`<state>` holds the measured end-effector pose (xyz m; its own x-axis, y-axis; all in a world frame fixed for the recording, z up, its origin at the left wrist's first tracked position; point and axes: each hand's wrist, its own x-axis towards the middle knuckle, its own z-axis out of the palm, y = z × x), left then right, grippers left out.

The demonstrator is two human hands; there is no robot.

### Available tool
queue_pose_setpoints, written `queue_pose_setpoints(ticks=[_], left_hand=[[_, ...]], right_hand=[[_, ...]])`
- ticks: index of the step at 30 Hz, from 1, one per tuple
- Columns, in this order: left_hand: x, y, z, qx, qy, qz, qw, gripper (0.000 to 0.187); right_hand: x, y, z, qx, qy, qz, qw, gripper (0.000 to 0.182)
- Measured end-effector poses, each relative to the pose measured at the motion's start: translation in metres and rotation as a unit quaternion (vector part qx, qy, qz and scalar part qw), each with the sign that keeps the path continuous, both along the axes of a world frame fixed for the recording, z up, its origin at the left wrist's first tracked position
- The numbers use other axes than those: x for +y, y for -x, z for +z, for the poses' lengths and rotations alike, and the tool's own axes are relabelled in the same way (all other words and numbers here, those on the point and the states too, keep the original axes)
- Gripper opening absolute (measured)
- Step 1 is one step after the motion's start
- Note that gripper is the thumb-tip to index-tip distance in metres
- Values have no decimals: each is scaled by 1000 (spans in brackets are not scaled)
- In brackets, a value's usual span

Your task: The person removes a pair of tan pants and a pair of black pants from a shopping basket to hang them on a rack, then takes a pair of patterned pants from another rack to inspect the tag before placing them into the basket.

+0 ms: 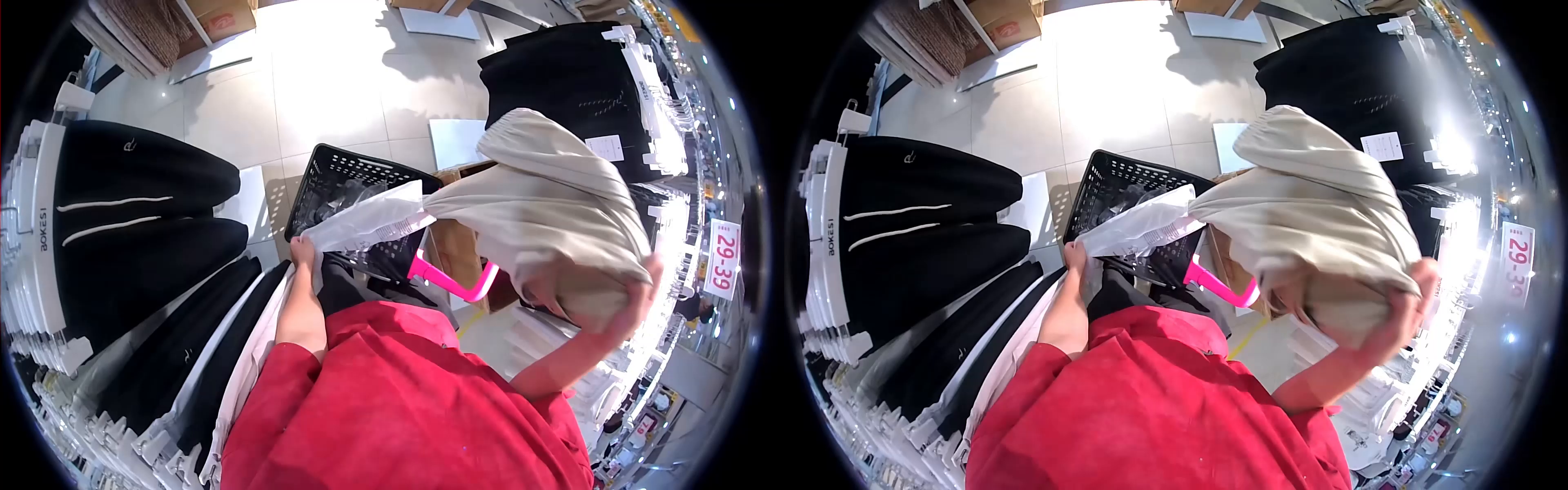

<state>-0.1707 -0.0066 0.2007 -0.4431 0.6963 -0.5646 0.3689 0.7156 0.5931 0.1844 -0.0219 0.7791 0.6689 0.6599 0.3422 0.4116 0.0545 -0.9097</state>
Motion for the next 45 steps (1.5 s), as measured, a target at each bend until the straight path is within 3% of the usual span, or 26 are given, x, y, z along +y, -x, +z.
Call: queue_pose_setpoints(ticks=[2, 5, 8, 9, 12, 19, 21, 23, 27, 29, 31, 33, 34, 35, 36, 38, 40, 41, 43, 45], left_hand=[[5, 1, 5, -16, -3, -22, 1000, 32], [5, 1, 14, -1, 3, -57, 998, 29], [8, 3, 38, 51, 43, -27, 997, 28], [8, 12, 23, 43, 50, -32, 997, 28], [15, 14, 28, 56, -7, -48, 997, 32], [19, -9, 73, 101, 102, -18, 989, 33], [14, -4, 79, 121, 119, 39, 985, 35], [5, 3, 73, 120, 70, 55, 989, 37], [-11, -22, 38, 19, -73, 3, 997, 51], [-10, -48, 17, -108, 8, 38, 993, 64], [-14, -67, 37, -11, -38, -115, 993, 75], [-11, -99, 119, 87, -64, -142, 984, 78], [-10, -111, 156, 59, -102, -141, 983, 76], [-10, -124, 186, -101, -128, -88, 983, 72], [-14, -141, 220, -291, -223, -18, 930, 73], [-12, -165, 277, -546, -211, 76, 807, 79], [-14, -173, 349, -545, -349, 3, 762, 112], [-13, -176, 394, -597, -356, 69, 716, 124], [-3, -164, 418, -486, -394, 12, 780, 134], [3, -144, 417, -460, -408, -66, 786, 133]], right_hand=[[-21, -5, 11, 35, -58, -34, 997, 25], [-30, 7, 19, -45, -73, 54, 995, 29], [-31, 4, 42, -95, -111, 116, 983, 26], [-31, 3, 49, -107, -123, 131, 978, 26], [-20, -2, 60, -130, -132, 167, 968, 23], [3, -29, 65, -140, -124, 242, 952, 19], [13, -37, 62, -137, -119, 274, 944, 17], [21, -46, 61, -131, -114, 308, 936, 16], [39, -68, 50, -121, -86, 360, 921, 14], [50, -73, 39, -110, -64, 392, 911, 12], [62, -71, 24, -91, -37, 426, 899, 11], [74, -59, 5, -54, 0, 460, 886, 11], [80, -50, -5, -26, 21, 474, 880, 10], [84, -39, -18, 10, 46, 489, 871, 10], [87, -27, -30, 56, 67, 503, 860, 10], [88, 1, -53, 186, 97, 526, 824, 13], [88, 24, -64, 275, 125, 539, 786, 17], [88, 32, -66, 289, 144, 544, 775, 17], [96, 44, -73, 373, 195, 540, 729, 15], [104, 59, -65, 446, 205, 526, 694, 16]])
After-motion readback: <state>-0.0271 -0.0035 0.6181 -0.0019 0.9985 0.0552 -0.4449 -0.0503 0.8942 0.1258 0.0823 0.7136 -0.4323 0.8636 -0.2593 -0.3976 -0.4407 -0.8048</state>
